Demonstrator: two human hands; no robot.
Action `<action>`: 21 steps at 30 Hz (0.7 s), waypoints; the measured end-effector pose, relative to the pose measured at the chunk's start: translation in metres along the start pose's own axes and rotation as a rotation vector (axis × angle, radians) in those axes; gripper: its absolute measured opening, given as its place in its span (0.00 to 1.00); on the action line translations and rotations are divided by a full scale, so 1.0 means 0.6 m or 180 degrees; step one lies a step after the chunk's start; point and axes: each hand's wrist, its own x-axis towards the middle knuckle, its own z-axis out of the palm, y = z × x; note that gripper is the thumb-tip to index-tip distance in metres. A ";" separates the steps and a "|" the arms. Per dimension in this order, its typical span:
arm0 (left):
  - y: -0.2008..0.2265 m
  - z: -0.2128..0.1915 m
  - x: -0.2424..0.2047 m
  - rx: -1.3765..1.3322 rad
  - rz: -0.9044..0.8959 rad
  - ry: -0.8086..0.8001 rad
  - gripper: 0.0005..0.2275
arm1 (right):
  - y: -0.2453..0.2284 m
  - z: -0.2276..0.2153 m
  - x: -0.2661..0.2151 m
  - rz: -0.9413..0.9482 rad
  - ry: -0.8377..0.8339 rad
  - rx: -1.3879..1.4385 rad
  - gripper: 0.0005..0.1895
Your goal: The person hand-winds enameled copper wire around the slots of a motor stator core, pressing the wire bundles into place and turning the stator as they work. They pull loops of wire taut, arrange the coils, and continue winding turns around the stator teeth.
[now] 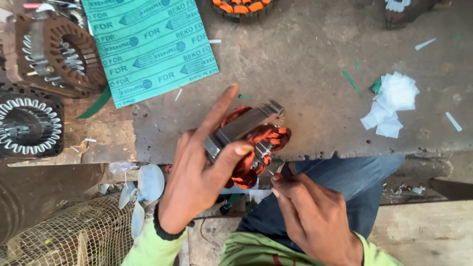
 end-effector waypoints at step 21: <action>0.000 0.002 -0.003 -0.0219 0.0387 0.0002 0.36 | 0.043 -0.001 0.008 -0.1258 -0.0365 -0.1010 0.20</action>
